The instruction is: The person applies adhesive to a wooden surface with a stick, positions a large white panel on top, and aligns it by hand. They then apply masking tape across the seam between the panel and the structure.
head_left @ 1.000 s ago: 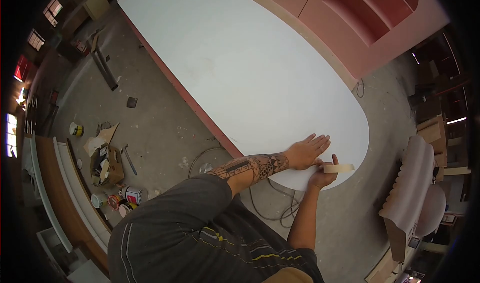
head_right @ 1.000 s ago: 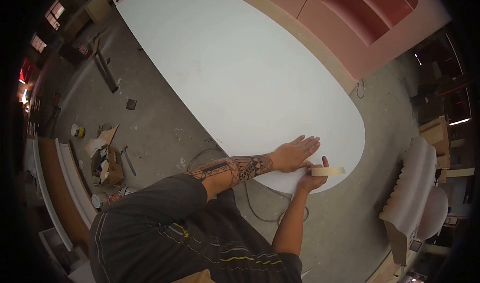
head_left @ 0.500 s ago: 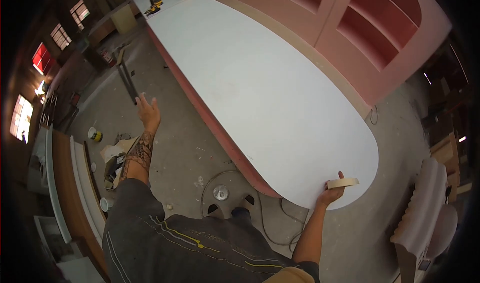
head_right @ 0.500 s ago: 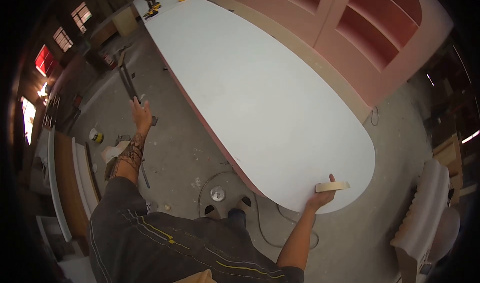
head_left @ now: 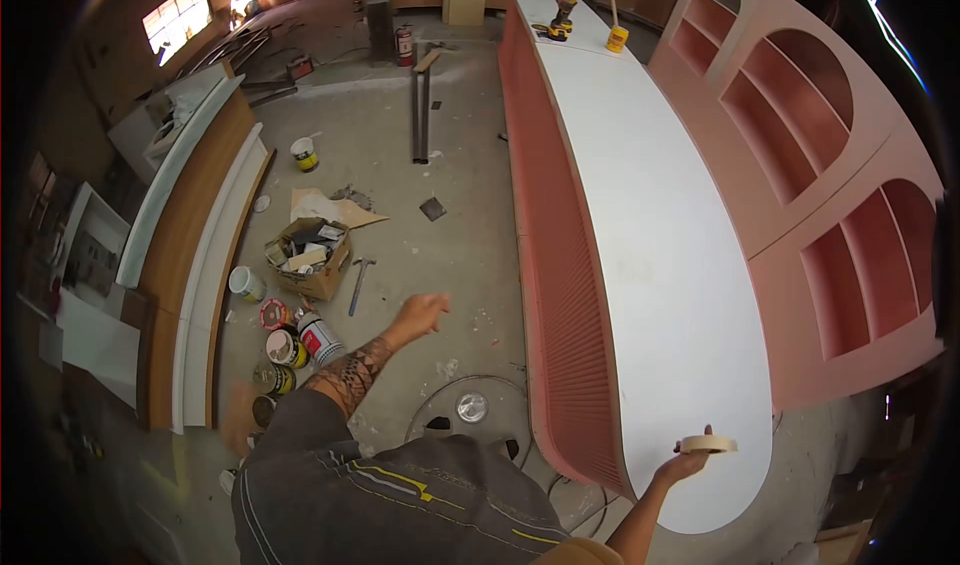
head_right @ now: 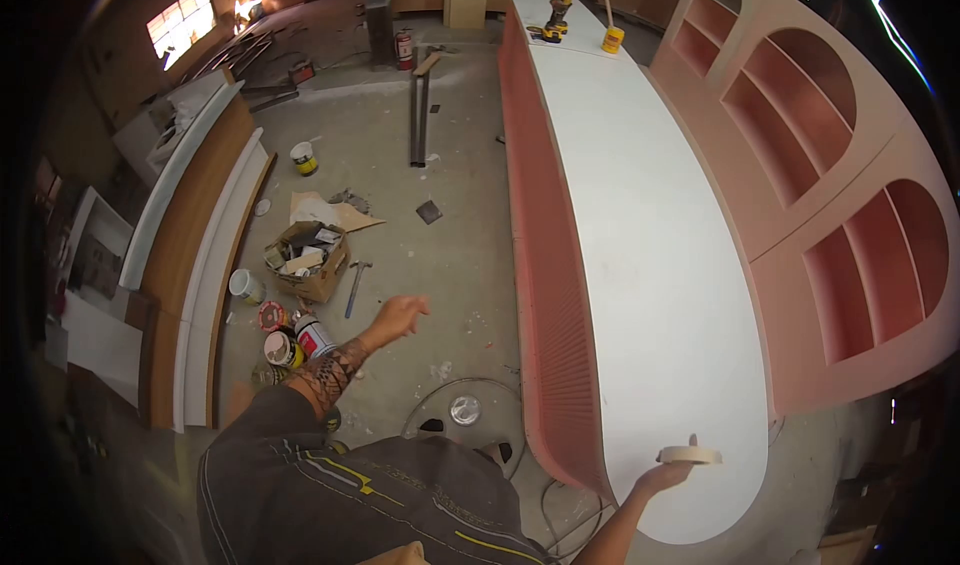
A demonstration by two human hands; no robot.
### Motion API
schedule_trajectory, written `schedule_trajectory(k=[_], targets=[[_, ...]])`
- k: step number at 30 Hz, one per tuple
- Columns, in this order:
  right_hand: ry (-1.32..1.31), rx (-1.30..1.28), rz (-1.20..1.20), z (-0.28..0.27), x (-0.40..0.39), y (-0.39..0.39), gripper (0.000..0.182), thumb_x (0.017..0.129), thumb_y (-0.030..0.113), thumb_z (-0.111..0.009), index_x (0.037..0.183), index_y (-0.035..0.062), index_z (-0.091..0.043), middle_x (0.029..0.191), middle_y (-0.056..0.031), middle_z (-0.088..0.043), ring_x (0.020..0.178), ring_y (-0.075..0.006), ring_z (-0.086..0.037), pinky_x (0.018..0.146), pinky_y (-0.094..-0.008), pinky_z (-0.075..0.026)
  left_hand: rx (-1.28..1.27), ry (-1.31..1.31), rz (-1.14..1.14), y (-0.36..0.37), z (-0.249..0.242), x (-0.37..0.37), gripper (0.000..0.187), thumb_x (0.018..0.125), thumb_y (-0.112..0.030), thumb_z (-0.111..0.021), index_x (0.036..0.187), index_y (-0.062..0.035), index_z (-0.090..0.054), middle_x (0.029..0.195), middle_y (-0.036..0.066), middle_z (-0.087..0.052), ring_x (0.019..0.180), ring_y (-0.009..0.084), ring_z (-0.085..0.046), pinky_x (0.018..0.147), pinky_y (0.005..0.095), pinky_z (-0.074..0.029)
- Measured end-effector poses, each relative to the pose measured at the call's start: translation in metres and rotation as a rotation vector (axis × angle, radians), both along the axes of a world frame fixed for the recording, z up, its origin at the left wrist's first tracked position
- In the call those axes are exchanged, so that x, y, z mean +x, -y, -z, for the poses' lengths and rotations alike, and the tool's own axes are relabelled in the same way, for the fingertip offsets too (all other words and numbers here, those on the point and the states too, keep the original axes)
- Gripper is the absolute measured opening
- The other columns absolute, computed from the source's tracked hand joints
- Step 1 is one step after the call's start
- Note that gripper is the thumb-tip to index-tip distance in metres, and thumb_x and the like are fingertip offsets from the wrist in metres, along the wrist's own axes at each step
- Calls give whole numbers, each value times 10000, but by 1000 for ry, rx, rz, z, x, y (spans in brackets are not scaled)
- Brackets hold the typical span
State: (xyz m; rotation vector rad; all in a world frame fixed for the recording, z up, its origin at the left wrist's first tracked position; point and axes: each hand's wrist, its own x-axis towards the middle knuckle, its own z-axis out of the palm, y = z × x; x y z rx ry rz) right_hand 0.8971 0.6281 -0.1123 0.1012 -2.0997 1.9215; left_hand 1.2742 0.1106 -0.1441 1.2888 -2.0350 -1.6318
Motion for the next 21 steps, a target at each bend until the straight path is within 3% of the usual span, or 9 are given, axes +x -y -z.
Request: schedule_trajectory(k=[2,3,4,5,6,8,11,14,21], targets=[[1,-7,-183,0,29,75,611,1080,383,-422,1470,-50,-606,743,-9,-540,671,-142,-517,598,-283,-419,23,-213,146,-48,-25,-40,407,1066,-420,-661,1221,-51,-732,851,44,-728,706,108,-696,596,285,-556],[52,-5,-278,8,43,109,603,1071,365,-434,1472,-51,-604,758,-3,-553,669,-133,-520,602,-274,-428,-7,-234,292,-71,-49,-54,457,1033,-393,-722,1336,-53,-686,977,67,-751,819,138,-725,721,309,-599],[-123,231,-371,28,51,137,581,1062,328,-443,1468,-55,-605,784,0,-574,686,-121,-539,617,-274,-443,-141,-315,388,-94,-65,-65,543,1018,-420,-744,1410,-57,-645,1198,111,-726,1065,186,-712,925,361,-588],[82,-12,-483,12,83,177,566,1071,333,-451,1454,-51,-614,835,-6,-620,721,-108,-561,652,-263,-462,-203,-426,432,-113,-87,-71,553,1023,-433,-735,1425,-65,-640,1289,130,-685,1182,210,-662,1010,389,-549],[97,-27,-595,-11,115,210,577,1077,351,-479,1450,-74,-592,831,-11,-616,721,-116,-579,648,-275,-490,-268,-535,473,-125,-102,-74,563,1028,-446,-727,1440,-74,-634,1379,148,-644,1299,234,-613,1095,417,-509],[113,-41,-734,-22,160,257,594,1082,369,-507,1446,-96,-569,828,-17,-612,720,-124,-597,644,-288,-519,-222,-567,468,-134,-109,-71,560,1038,-447,-708,1449,-76,-626,1407,148,-622,1337,250,-586,1122,431,-489],[187,-240,-926,-10,194,297,580,1088,363,-524,1429,-102,-574,1008,-76,-695,822,-152,-667,719,-300,-563,-256,-574,449,-128,-102,-52,537,1063,-408,-673,1475,-73,-592,1390,138,-622,1343,295,-583,1153,452,-467],[256,87,-1081,-10,209,309,593,1095,356,-516,1456,-115,-543,1379,-194,-639,1078,-202,-690,925,-361,-572,-238,-538,386,-110,-102,-18,514,1058,-355,-688,1473,-70,-584,1398,135,-624,1345,308,-583,1147,435,-471],[325,-160,-1127,-18,231,345,588,1089,288,-531,1594,11,-414,1324,-111,-640,1128,-191,-668,991,-372,-561,-319,-474,277,-81,-91,46,369,1058,-210,-685,1375,-41,-602,1470,190,-614,1363,354,-613,1152,448,-488]])
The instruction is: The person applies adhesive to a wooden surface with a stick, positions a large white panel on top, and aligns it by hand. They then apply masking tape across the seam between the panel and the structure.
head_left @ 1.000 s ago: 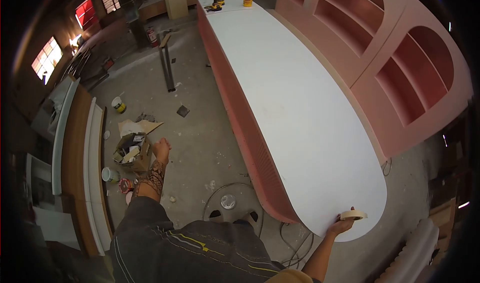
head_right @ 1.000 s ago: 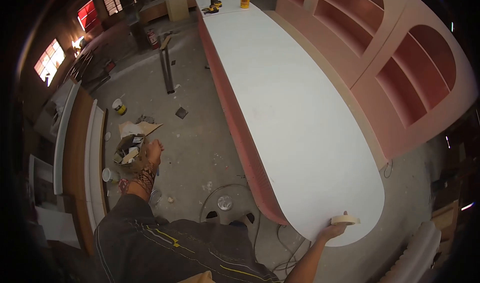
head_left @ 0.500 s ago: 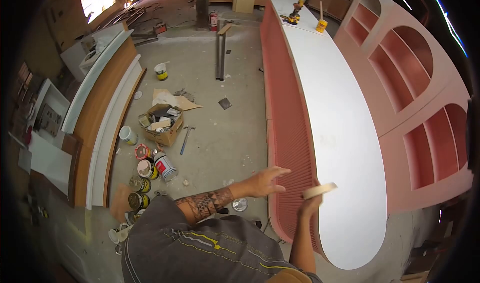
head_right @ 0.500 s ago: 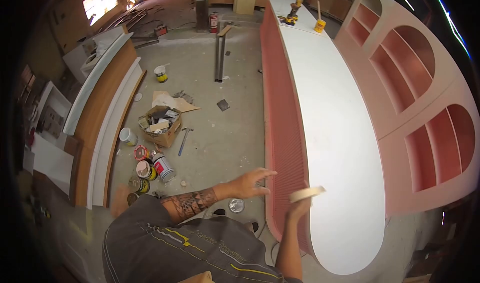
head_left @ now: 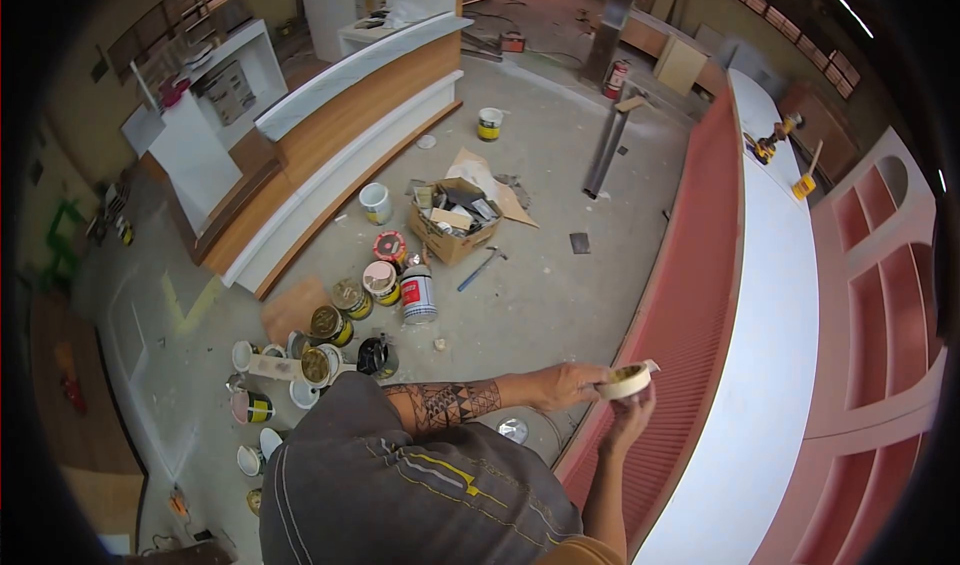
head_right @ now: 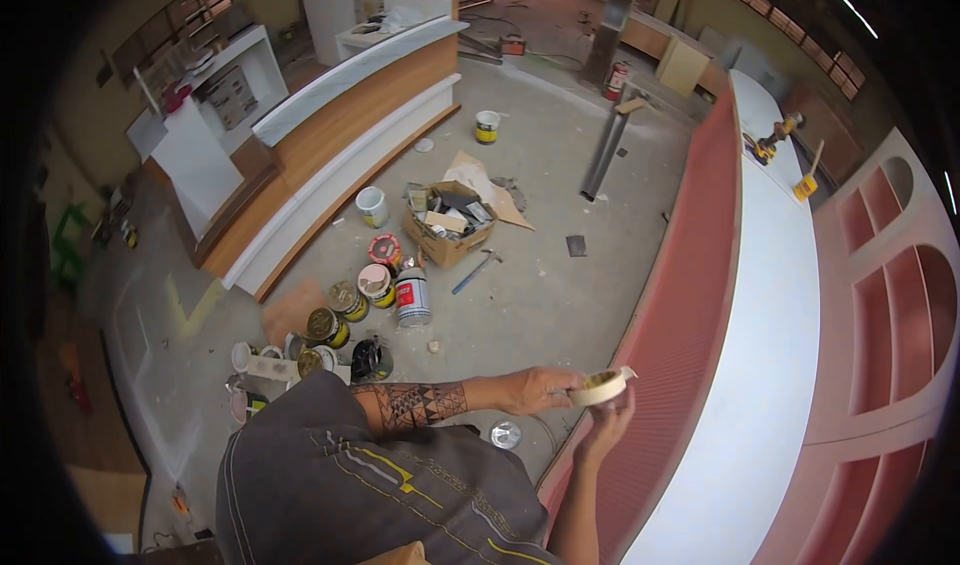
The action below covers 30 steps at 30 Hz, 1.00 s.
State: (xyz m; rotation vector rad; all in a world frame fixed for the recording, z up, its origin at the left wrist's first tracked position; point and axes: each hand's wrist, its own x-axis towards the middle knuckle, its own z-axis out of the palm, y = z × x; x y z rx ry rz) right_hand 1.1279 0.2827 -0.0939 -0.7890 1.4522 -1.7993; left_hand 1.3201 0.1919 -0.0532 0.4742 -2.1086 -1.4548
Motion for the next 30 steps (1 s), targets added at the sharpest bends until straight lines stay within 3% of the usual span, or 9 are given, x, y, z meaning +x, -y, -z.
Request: schedule_trajectory(k=[3,7,10,13,16,19,28,29,30], targets=[[-74,35,-32,-4,-32,7,575,1076,262,-583,1563,-15,-451,1302,-119,-653,1128,-210,-675,985,-361,-568,-56,5,-85,11,7,28,380,1047,-175,-683,1389,-37,-591,1495,214,-600,1371,387,-604,1160,457,-488],[-140,145,-264,-57,-30,24,595,1059,281,-658,1519,-67,-509,1327,-169,-651,1191,-261,-668,1038,-385,-556,-106,15,-91,11,37,44,379,1024,-124,-701,1384,-52,-608,1500,218,-596,1391,402,-584,1173,458,-480],[-167,200,-447,-54,-28,39,662,1021,295,-739,1492,-118,-526,1406,-232,-630,1282,-311,-645,1100,-415,-528,-118,-1,-99,7,13,64,317,1006,-79,-709,1307,-47,-616,1424,194,-622,1433,395,-555,1157,467,-494],[-168,234,-471,-50,-24,42,591,1006,259,-764,1424,-119,-587,1335,-213,-670,1227,-278,-666,1068,-392,-536,-105,-24,-5,2,12,68,227,1003,-58,-687,1199,-30,-575,1339,175,-607,1356,406,-593,1089,498,-514],[-189,295,-493,-44,-21,43,421,1000,211,-776,1280,-86,-669,1177,-155,-727,1091,-209,-695,995,-346,-550,31,69,16,-5,9,75,236,1002,-54,-679,1216,-31,-582,1344,177,-606,1328,405,-602,1084,508,-508],[-87,298,-486,-44,-11,35,234,1011,177,-770,1106,-22,-691,994,-65,-736,907,-121,-675,871,-278,-550,-77,33,-31,-10,17,76,243,1000,-40,-671,1227,-27,-584,1337,182,-606,1332,395,-604,1073,508,-513],[-163,249,-383,-17,-23,14,237,1056,204,-721,1089,-27,-682,984,-83,-738,900,-128,-682,866,-288,-557,49,148,81,-17,4,77,296,1024,-62,-648,1312,-25,-592,1396,207,-599,1508,431,-448,1157,533,-462],[-218,243,-364,-16,-26,11,248,1063,217,-713,1087,-28,-682,983,-87,-739,892,-128,-682,864,-291,-560,49,149,86,-18,7,75,296,1024,-62,-648,1312,-25,-592,1396,207,-599,1508,431,-448,1157,533,-462],[-216,243,-357,-12,-30,9,248,1063,217,-713,1087,-28,-682,983,-87,-739,892,-128,-682,864,-291,-560,-16,102,57,-20,14,73,264,1016,-67,-662,1272,-26,-608,1312,186,-619,1356,405,-550,1088,521,-492]])
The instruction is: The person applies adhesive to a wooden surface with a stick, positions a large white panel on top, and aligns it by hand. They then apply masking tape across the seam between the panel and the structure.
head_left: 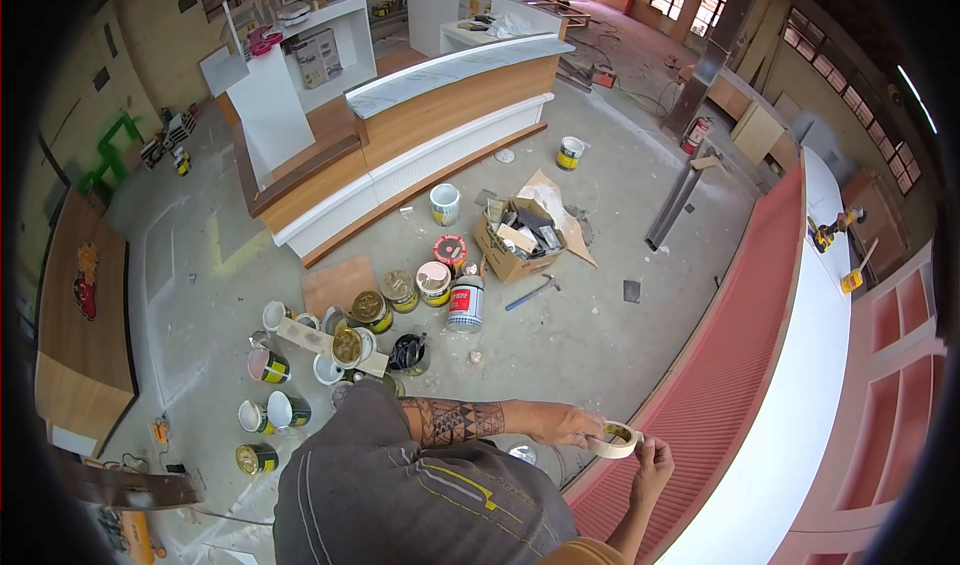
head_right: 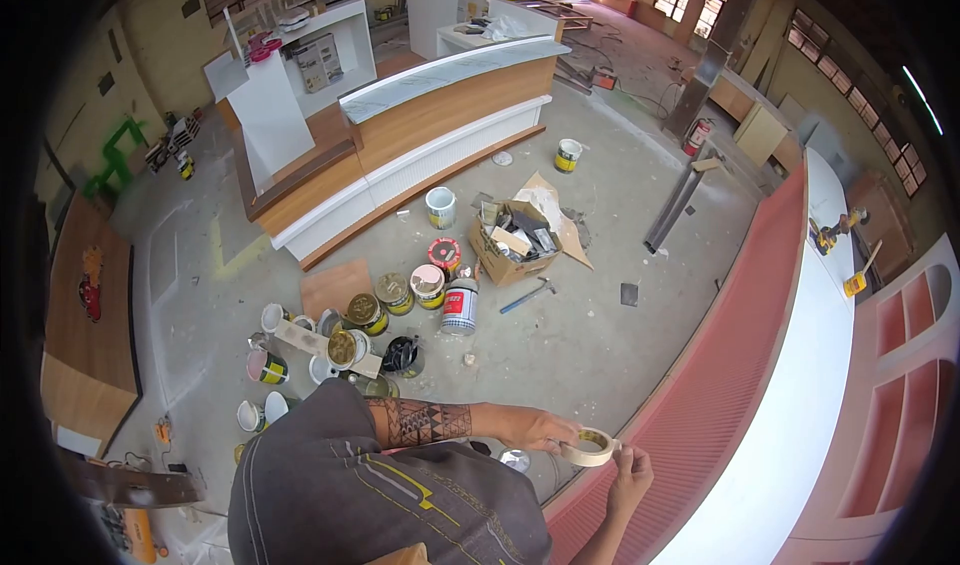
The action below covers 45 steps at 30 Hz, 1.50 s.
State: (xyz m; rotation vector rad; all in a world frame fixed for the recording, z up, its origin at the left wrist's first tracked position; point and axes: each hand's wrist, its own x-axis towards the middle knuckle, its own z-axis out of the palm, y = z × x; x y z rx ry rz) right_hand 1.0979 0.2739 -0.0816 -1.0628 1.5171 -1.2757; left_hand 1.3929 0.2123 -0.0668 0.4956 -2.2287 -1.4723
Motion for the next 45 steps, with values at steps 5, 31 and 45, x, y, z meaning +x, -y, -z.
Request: schedule_trajectory(k=[5,31,45], targets=[[131,60,4,-3,-11,-16,280,1071,233,-706,1128,-40,-687,1006,-107,-740,873,-160,-701,862,-306,-579,-70,-18,5,-3,7,-7,256,1014,-96,-677,1255,-28,-627,1258,164,-640,1201,377,-660,1015,491,-534],[-242,190,432,-15,-33,-121,279,954,226,-789,1103,-9,-786,998,-101,-756,896,-181,-714,826,-338,-566,-127,117,359,-23,-22,-82,365,992,-73,-723,1348,-24,-657,1387,207,-678,1443,398,-558,1155,462,-487],[-328,44,692,-13,-52,-212,221,923,191,-773,1038,3,-771,982,-171,-736,921,-308,-726,836,-417,-564,-161,75,632,-50,-32,-169,335,976,-72,-731,1300,-20,-665,1353,220,-699,1408,420,-589,1143,469,-485]])
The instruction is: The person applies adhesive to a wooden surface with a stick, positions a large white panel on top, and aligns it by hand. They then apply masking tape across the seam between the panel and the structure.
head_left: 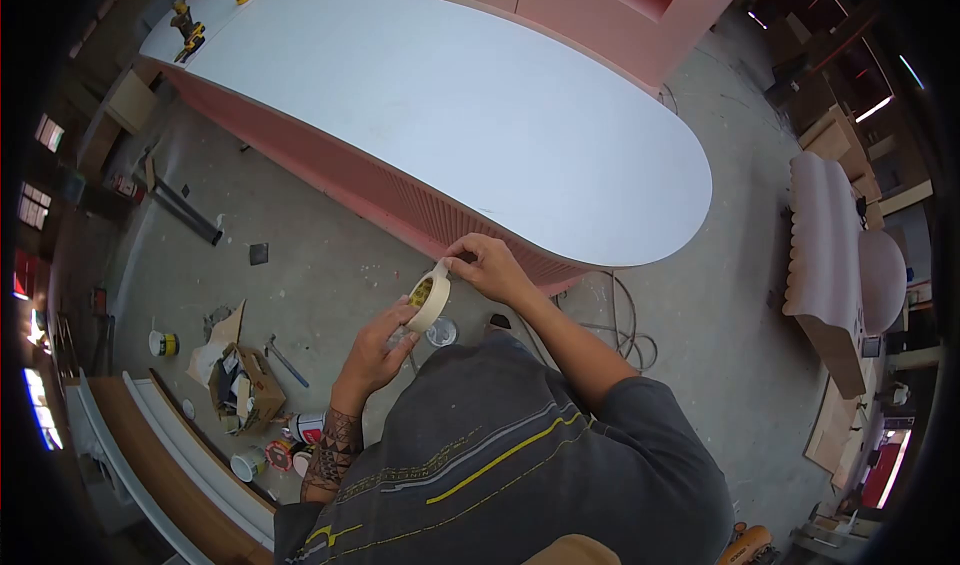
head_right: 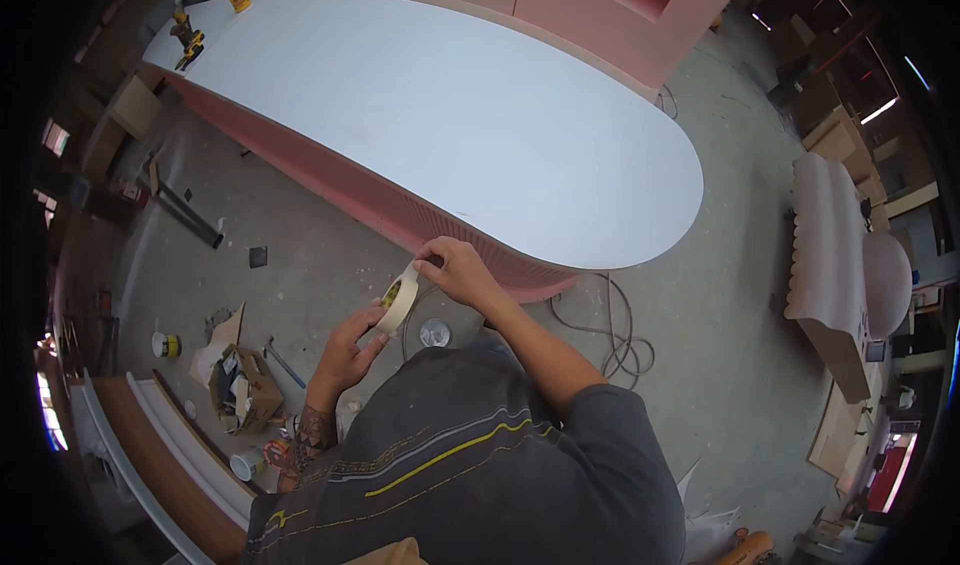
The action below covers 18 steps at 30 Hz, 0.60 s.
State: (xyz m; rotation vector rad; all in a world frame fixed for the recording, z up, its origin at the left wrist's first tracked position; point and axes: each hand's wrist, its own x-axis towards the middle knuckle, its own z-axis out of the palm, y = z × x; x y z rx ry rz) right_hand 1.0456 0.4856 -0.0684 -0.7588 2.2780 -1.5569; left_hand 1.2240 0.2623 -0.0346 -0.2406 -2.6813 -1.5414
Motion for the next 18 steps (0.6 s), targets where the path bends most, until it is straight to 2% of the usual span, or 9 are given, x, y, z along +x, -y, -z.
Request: schedule_trajectory(k=[4,7,8,9,10,12,13,15,18], targets=[[6,65,99,2,-13,-19,216,919,205,-771,1016,12,-771,950,-158,-730,880,-313,-708,798,-428,-547,21,15,73,-10,4,-31,330,982,-105,-733,1294,-19,-668,1348,224,-700,1408,434,-585,1164,468,-468],[25,126,167,-11,-11,-39,210,916,218,-777,984,19,-771,927,-152,-728,843,-312,-699,774,-424,-548,70,6,100,-27,10,-42,295,999,-153,-730,1251,-9,-676,1283,224,-717,1300,409,-663,1073,445,-519],[28,121,171,-8,-15,-42,210,916,218,-777,984,19,-771,927,-152,-728,843,-312,-699,774,-424,-548,22,82,113,-33,2,-52,286,1005,-186,-730,1215,1,-679,1193,213,-736,1170,389,-703,982,439,-541],[-105,143,192,-3,-20,-46,195,918,209,-776,967,21,-771,917,-151,-729,824,-310,-698,764,-423,-551,-26,157,125,-40,-3,-62,289,1012,-219,-730,1180,12,-682,1104,203,-755,1041,369,-743,891,432,-562],[-237,165,212,-2,-25,-50,181,919,200,-774,949,22,-771,908,-151,-730,805,-307,-696,754,-423,-554,-31,158,127,-47,-4,-73,289,1012,-219,-730,1180,12,-682,1104,203,-755,1041,369,-743,891,432,-562],[-233,124,329,-6,-33,-69,167,923,189,-769,947,23,-773,902,-151,-732,800,-307,-701,752,-427,-558,-156,268,56,-64,-6,-79,310,1040,-285,-705,1112,16,-698,936,156,-757,818,291,-726,739,422,-539],[-221,91,439,-7,-46,-76,154,927,177,-765,944,25,-775,897,-151,-733,795,-308,-706,749,-430,-562,-159,270,51,-63,1,-85,310,1040,-285,-705,1112,16,-698,936,156,-757,818,291,-726,739,422,-539],[-209,137,423,-22,-65,-92,144,930,166,-760,942,22,-775,896,-151,-735,800,-309,-711,754,-432,-564,-75,539,-17,-60,16,-97,361,1067,-351,-664,1073,6,-713,848,125,-754,746,235,-712,707,397,-536],[-194,220,457,-18,-90,-105,143,931,161,-757,938,20,-777,904,-151,-743,819,-311,-724,764,-436,-569,-72,643,-18,-65,10,-116,390,1085,-373,-634,1031,5,-715,836,111,-753,751,174,-706,691,360,-530]])
